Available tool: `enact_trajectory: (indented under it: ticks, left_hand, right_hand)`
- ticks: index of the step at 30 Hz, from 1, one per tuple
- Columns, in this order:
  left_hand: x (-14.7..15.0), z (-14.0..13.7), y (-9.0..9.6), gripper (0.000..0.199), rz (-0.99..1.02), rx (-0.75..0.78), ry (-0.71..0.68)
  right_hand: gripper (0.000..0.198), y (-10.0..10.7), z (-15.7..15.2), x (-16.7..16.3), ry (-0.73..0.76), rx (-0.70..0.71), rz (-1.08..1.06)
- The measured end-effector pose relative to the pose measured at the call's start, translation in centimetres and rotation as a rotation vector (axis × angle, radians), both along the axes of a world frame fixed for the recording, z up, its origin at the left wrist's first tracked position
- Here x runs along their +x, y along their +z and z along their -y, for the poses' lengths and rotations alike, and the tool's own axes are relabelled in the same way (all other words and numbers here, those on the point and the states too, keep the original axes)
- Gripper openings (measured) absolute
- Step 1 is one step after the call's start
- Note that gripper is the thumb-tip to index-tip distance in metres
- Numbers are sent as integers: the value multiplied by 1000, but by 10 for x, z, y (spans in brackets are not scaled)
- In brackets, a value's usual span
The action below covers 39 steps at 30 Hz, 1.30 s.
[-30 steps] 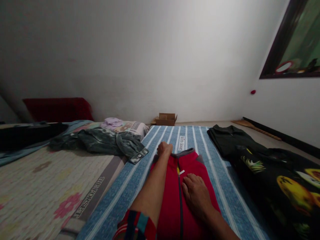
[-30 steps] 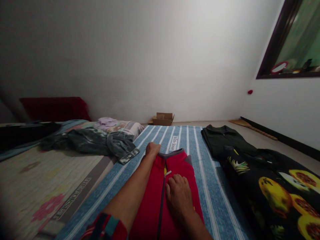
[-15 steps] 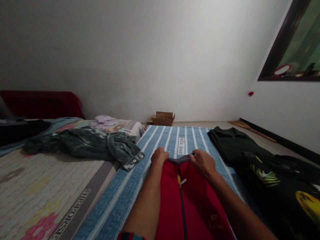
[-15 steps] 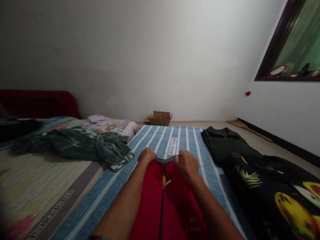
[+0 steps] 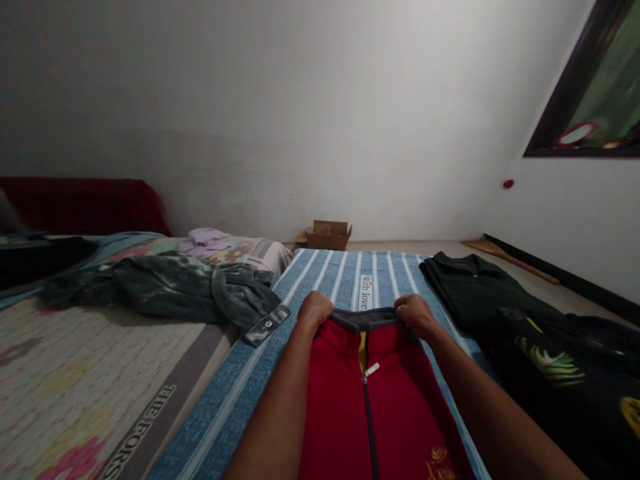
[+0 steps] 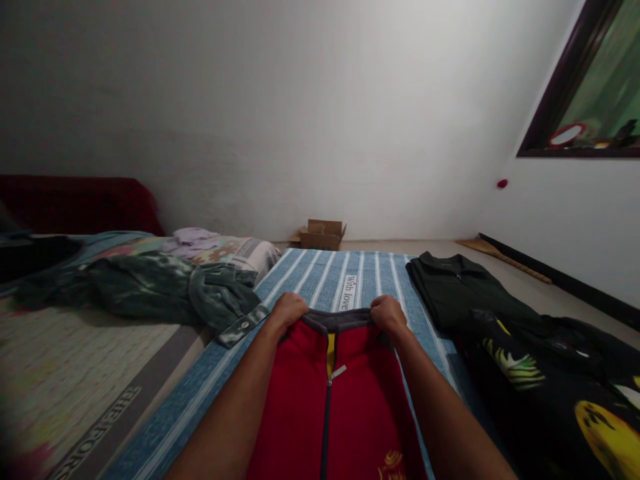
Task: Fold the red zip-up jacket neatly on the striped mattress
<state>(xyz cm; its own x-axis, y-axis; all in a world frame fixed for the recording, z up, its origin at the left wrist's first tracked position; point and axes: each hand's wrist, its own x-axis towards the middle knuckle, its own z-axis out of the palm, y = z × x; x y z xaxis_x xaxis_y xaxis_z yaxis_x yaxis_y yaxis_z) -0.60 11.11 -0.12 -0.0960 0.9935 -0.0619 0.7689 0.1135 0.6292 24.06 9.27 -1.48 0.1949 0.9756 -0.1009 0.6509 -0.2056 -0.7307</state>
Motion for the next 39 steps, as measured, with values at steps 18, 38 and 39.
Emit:
enact_trajectory:
  ticks: [18, 38, 39]
  left_hand:
    - [-27, 36, 18, 20, 825, -178, -117]
    - [71, 12, 39, 54, -407, 0, -927]
    - [76, 11, 36, 54, -398, -3, -940]
  right_hand:
    - [17, -2, 28, 21, -81, -38, -817]
    - [19, 3, 35, 27, -16, -29, -882]
    - [19, 2, 34, 27, -15, -25, -880]
